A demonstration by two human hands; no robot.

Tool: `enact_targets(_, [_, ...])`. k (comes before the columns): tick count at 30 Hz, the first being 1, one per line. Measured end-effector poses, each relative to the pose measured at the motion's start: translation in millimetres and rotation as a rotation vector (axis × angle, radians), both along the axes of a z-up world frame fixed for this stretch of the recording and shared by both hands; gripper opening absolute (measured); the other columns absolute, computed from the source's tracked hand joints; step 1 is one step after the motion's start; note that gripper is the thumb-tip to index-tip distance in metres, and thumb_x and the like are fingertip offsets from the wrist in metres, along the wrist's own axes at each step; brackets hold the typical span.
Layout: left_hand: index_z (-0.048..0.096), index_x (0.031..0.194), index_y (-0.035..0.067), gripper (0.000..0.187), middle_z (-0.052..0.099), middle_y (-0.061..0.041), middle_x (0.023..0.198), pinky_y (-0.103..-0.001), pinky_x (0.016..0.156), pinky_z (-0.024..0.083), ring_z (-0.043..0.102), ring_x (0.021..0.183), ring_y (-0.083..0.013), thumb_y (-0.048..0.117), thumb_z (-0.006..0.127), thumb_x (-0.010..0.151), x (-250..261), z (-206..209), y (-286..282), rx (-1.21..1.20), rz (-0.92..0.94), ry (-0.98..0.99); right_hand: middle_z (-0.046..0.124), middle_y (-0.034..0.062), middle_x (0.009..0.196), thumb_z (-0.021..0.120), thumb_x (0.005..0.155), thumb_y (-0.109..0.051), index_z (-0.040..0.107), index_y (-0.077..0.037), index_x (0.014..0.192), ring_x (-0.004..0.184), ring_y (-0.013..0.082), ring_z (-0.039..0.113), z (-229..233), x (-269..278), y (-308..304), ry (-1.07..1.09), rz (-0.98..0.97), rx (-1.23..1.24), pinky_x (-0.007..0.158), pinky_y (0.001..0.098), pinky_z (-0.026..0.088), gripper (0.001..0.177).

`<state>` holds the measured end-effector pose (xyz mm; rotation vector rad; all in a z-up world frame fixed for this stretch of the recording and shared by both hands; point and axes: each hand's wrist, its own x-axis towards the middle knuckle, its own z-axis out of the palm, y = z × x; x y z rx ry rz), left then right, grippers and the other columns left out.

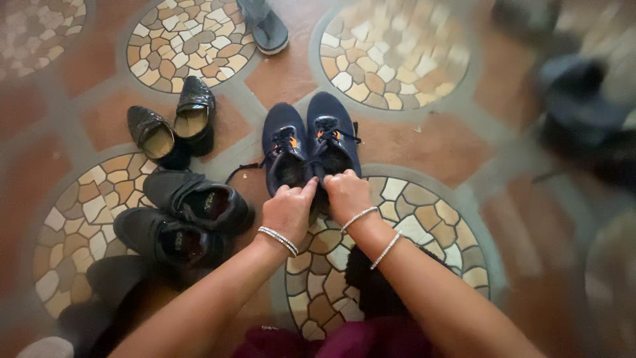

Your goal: The person wipes several pairs of shoes with a dark cloth and then places them onto a metal shoe rack. The person handles sneakers, formal shoes, and flats, cleaning them one by one before arranging them on the rack.

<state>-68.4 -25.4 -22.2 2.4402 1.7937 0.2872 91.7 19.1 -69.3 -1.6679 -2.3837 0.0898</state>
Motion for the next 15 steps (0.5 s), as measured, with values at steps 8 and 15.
enact_targets(8, [0.065,0.129,0.013,0.041,0.073,-0.005,0.092,-0.043,0.066,0.059,0.069,0.092,-0.0284,0.012,0.061,0.088,18.1,35.0,-18.1,0.071,-0.098,-0.025,0.072,0.0098,0.079,0.07,0.074,-0.019,0.069,-0.012,0.078,0.082,0.0316,0.07,56.1,36.0,-38.7,-0.018,0.076,-0.005,0.065,0.0467,0.059,0.008])
enact_targets(15, [0.064,0.122,0.011,0.042,0.073,-0.008,0.088,-0.044,0.063,0.058,0.07,0.087,-0.0296,0.021,0.068,0.081,64.5,92.9,-48.6,0.029,-0.232,-0.066,0.071,0.0119,0.075,0.069,0.077,-0.024,0.069,-0.013,0.077,0.076,0.0332,0.071,123.5,97.2,-75.6,-0.111,0.09,-0.02,0.063,0.0488,0.057,0.011])
